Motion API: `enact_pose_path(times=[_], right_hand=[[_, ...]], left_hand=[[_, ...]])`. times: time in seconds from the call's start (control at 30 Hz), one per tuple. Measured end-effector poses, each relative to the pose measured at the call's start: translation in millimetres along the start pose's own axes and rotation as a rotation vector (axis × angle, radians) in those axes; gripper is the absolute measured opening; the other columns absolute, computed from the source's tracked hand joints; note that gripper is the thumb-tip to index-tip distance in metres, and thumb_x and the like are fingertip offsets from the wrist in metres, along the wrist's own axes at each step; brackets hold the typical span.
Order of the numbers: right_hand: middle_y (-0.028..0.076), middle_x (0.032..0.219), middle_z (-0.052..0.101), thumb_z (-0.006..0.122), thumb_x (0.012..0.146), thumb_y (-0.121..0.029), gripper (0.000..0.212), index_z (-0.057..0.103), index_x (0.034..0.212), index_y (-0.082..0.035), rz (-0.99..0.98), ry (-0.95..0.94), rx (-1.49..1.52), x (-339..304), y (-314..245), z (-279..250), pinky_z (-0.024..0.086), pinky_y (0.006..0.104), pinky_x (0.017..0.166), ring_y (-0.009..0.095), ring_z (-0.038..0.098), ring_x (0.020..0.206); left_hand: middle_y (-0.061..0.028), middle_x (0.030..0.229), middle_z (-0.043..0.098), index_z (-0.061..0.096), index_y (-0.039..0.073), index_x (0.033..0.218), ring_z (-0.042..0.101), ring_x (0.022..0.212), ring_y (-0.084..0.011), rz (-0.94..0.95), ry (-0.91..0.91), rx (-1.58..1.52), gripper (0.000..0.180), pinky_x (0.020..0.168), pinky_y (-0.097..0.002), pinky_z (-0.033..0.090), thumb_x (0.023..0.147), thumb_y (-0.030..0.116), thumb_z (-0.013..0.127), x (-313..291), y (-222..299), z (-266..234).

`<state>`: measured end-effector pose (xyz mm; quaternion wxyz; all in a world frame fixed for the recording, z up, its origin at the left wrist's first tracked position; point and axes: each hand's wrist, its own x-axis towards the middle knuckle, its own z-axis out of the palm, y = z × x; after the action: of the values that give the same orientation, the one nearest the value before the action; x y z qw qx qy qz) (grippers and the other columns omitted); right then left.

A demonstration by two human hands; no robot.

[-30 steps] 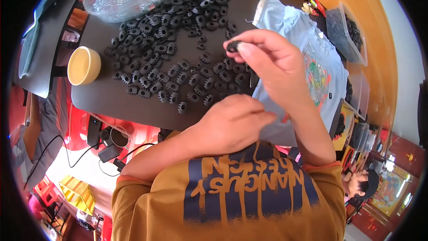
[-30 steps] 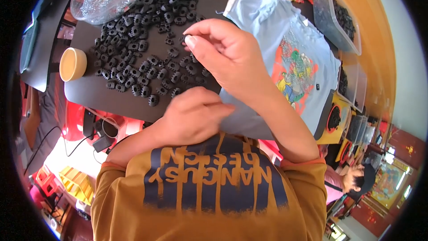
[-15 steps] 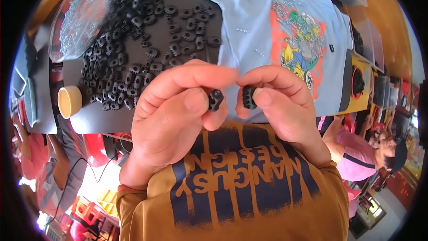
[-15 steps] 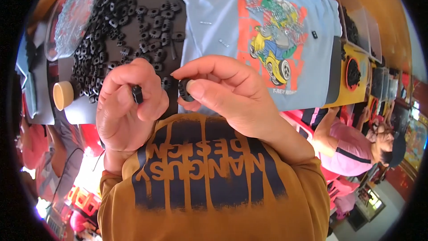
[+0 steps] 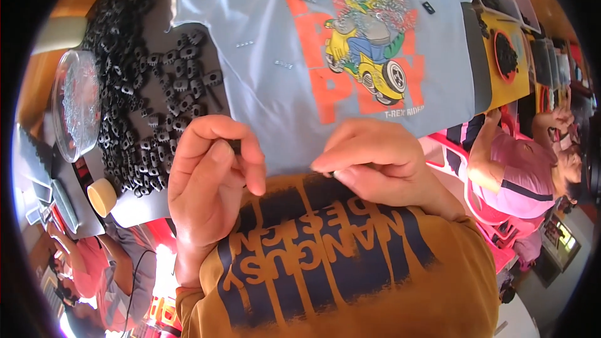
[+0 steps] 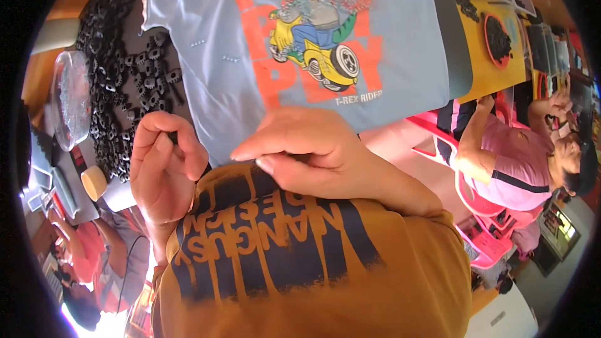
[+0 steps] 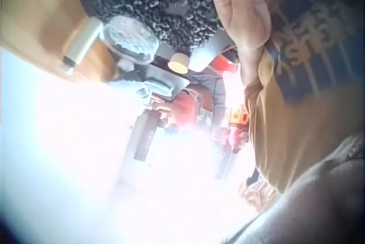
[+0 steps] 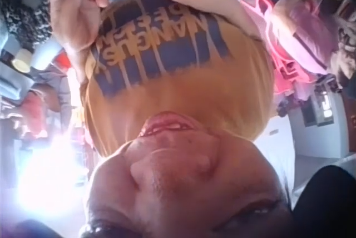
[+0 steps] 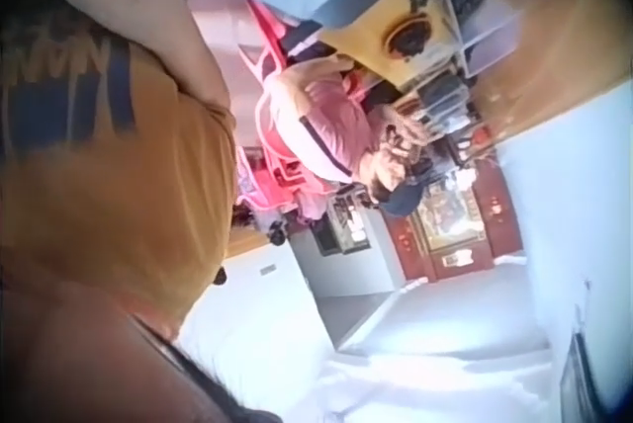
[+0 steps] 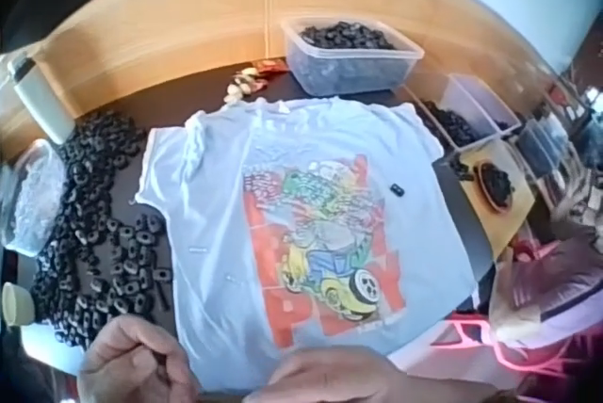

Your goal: Assembling small black plastic components by inserting a metal spring into the housing and clicking the parts together.

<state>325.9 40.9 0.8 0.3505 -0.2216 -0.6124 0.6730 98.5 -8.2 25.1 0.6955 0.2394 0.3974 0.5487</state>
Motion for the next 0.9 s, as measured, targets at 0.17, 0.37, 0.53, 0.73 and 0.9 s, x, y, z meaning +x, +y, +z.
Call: enact_pose_path(times=[0.17,0.37,0.53,0.73,0.9], right_hand=[[0.007,0.084,0.060,0.050,0.084,0.006,0.031,0.068,0.109,0.001,-0.111,0.205,-0.021,-16,9,-18,0.042,0.0265,0.064,0.013,0.054,0.073],[0.010,0.098,0.060,0.058,0.088,-0.001,0.034,0.058,0.121,0.004,-0.139,0.423,-0.013,-20,5,-34,0.046,0.0293,0.075,0.015,0.057,0.084],[0.009,0.099,0.060,0.060,0.089,-0.002,0.036,0.055,0.124,0.006,-0.055,0.488,-0.064,-19,7,-36,0.046,0.0267,0.075,0.013,0.056,0.086],[0.006,0.090,0.065,0.065,0.088,-0.003,0.029,0.062,0.116,0.000,-0.013,0.462,0.081,-18,5,-38,0.045,0.0229,0.067,0.010,0.058,0.075],[0.005,0.093,0.062,0.060,0.090,-0.008,0.028,0.061,0.114,0.005,-0.064,0.343,-0.167,-20,2,-44,0.041,0.0210,0.065,0.007,0.052,0.074]], left_hand=[[-0.0074,0.086,0.056,0.053,-0.001,0.111,0.052,0.068,-0.0135,-0.078,0.026,0.119,0.022,0.064,-0.0236,0.041,0.099,0.015,0.043,12,-3,12],[-0.0033,0.085,0.055,0.055,-0.001,0.107,0.049,0.069,-0.0093,-0.109,0.014,0.390,0.018,0.065,-0.0221,0.041,0.099,0.011,0.043,31,-2,32],[0.0006,0.084,0.052,0.057,-0.001,0.108,0.044,0.070,-0.0062,-0.070,-0.031,0.693,0.018,0.065,-0.0195,0.038,0.099,0.011,0.046,46,0,42],[0.0024,0.083,0.050,0.058,-0.001,0.108,0.042,0.071,-0.0048,0.082,0.046,0.921,0.015,0.066,-0.0193,0.037,0.096,0.004,0.051,50,0,54],[-0.0041,0.079,0.053,0.061,-0.001,0.106,0.049,0.070,-0.0108,0.301,-0.068,1.168,0.017,0.065,-0.0229,0.041,0.089,-0.001,0.057,58,-7,49]])
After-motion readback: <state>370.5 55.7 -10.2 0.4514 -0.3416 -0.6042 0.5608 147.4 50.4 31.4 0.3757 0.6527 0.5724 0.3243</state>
